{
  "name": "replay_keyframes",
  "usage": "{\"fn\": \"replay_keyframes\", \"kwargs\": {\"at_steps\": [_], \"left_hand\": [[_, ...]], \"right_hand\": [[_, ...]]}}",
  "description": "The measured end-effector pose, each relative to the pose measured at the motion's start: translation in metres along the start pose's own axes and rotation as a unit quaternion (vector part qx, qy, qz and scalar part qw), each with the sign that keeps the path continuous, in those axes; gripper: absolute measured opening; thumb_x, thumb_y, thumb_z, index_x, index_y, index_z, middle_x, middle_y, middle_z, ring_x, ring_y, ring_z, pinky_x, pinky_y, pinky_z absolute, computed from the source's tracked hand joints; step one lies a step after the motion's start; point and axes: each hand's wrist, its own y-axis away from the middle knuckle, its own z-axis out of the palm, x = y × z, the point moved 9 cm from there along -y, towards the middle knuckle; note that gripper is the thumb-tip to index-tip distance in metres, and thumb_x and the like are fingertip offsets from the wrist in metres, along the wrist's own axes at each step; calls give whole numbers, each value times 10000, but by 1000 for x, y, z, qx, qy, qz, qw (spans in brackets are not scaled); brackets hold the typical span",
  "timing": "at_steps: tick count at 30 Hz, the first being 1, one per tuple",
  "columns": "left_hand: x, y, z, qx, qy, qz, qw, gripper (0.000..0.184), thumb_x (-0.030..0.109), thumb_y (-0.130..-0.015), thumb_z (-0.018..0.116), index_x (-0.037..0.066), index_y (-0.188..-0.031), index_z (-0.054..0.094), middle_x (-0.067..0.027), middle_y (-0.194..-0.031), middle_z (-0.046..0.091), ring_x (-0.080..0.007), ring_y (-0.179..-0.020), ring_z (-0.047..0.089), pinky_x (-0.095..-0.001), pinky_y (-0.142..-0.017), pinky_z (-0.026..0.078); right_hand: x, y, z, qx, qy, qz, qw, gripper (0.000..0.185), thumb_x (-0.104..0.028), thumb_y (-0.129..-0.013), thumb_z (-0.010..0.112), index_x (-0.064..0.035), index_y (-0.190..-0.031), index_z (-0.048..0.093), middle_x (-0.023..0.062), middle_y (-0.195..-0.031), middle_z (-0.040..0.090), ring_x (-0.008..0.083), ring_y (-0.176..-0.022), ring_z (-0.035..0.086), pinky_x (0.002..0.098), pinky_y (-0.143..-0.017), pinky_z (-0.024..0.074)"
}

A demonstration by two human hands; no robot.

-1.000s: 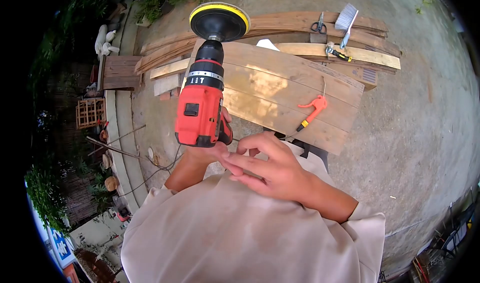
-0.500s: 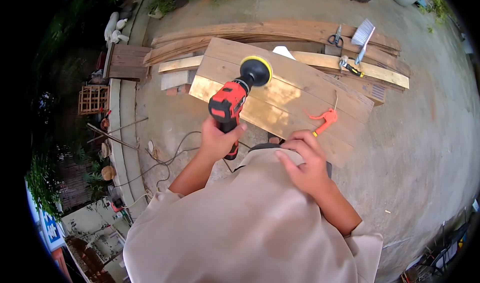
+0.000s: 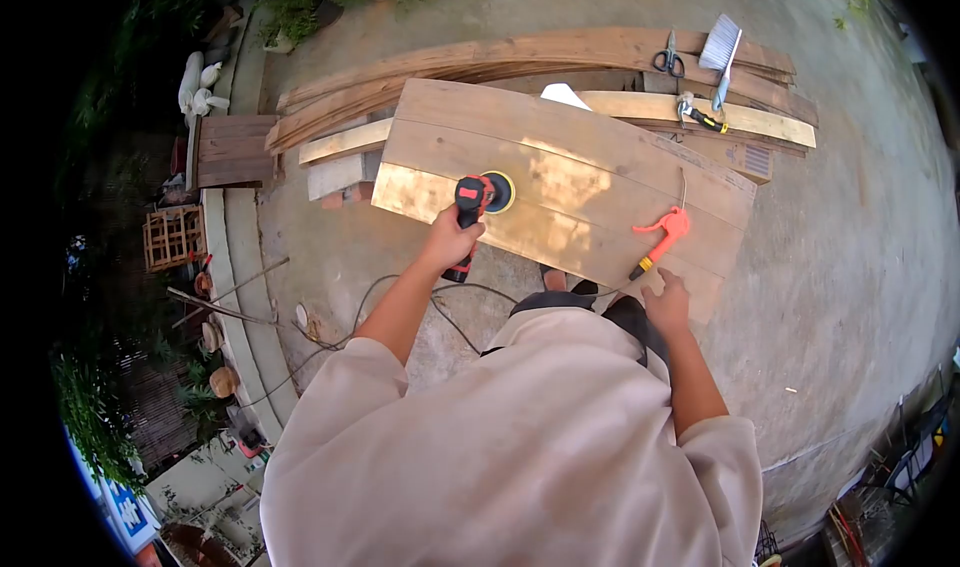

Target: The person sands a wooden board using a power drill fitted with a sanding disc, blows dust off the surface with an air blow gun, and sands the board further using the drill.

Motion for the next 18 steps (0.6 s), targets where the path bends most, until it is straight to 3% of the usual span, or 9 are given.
{"fn": "replay_keyframes", "kwargs": {"at_steps": [4,7,8,11,14,17,18], "left_hand": [[7,-25,13,11,-88,20,996,269,101,-852,678,-9,-1086,603,-68,-694,629,-173,-555,639,-352,-532,513],[9,-38,-13,37,-110,8,993,387,192,-791,687,-4,-1122,649,-231,-897,716,-374,-882,721,-448,-794,555],[5,-39,-23,34,-81,-40,995,389,188,-784,685,-4,-1121,653,-234,-907,718,-385,-909,714,-452,-819,552],[-16,-60,-59,96,-116,-20,988,352,154,-792,671,-18,-1098,649,-208,-873,718,-343,-794,729,-433,-748,570],[8,-48,-64,66,-67,-79,992,326,120,-801,660,-37,-1086,638,-181,-824,702,-291,-687,719,-406,-659,576],[3,-45,-48,-32,-31,-113,993,303,88,-814,650,-47,-1085,627,-157,-803,688,-246,-615,697,-392,-592,569],[4,-47,-49,-30,-49,-87,995,293,76,-828,645,-41,-1096,617,-147,-782,683,-231,-594,686,-393,-565,560]], "right_hand": [[-37,-9,17,-24,71,-29,997,612,-243,-815,768,-46,-1369,598,290,-1441,521,423,-1324,518,475,-1117,431],[-45,-11,17,-38,58,-12,998,624,-229,-818,763,-48,-1387,583,289,-1458,510,448,-1333,509,469,-1140,420],[-39,-11,16,-33,51,4,998,630,-236,-818,762,-47,-1391,581,289,-1463,506,448,-1345,499,471,-1143,416],[-11,-12,13,-26,42,43,998,648,-254,-817,760,-42,-1401,576,290,-1473,500,446,-1374,476,470,-1150,409],[16,-14,12,-30,50,72,996,660,-266,-815,759,-30,-1404,575,287,-1463,514,434,-1384,472,459,-1154,408],[32,-20,16,-38,29,80,996,663,-266,-813,756,-10,-1398,577,283,-1441,538,412,-1385,479,448,-1156,407],[36,-23,17,-41,20,74,996,661,-264,-812,754,-4,-1394,578,280,-1436,544,404,-1386,481,444,-1157,406]]}}
